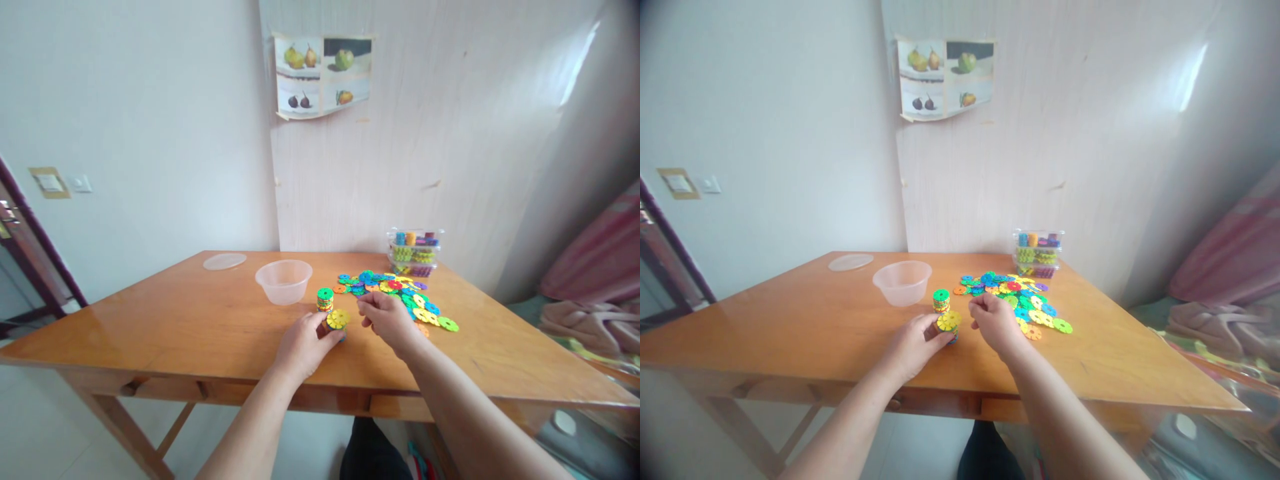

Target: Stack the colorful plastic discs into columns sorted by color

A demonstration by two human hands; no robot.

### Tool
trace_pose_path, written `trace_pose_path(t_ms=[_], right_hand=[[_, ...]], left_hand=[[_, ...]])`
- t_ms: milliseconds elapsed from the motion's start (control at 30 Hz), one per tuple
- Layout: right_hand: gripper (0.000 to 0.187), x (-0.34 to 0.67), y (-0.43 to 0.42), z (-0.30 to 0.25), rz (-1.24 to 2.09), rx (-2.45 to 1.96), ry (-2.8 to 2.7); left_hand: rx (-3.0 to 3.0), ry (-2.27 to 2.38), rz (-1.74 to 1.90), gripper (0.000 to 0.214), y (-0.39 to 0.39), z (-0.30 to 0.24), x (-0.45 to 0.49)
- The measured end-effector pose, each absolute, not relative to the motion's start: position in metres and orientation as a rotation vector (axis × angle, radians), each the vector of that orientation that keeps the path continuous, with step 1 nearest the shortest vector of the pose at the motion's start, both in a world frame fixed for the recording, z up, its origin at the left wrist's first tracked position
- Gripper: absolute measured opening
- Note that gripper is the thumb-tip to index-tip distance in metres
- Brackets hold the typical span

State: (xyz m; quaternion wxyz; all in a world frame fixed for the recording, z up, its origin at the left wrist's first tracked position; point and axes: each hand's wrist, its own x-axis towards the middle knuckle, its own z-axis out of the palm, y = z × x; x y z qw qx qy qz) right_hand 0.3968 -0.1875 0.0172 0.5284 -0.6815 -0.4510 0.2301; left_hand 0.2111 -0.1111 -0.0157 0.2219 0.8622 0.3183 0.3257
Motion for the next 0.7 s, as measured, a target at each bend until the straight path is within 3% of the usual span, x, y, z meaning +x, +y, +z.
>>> trace_pose_path(t_ms=[267,700], right_hand=[[0.025,0.417,-0.204,0.008,0.538,-1.748,-1.138],[0.032,0.387,-0.201,0.006,0.318,-1.817,-1.443]], left_hand=[[2.382,0.921,0.910,0.047,-0.107,-0.021,0.213],[2.371,0.914,0.901,0.039,-0.107,-0.018,0.212]])
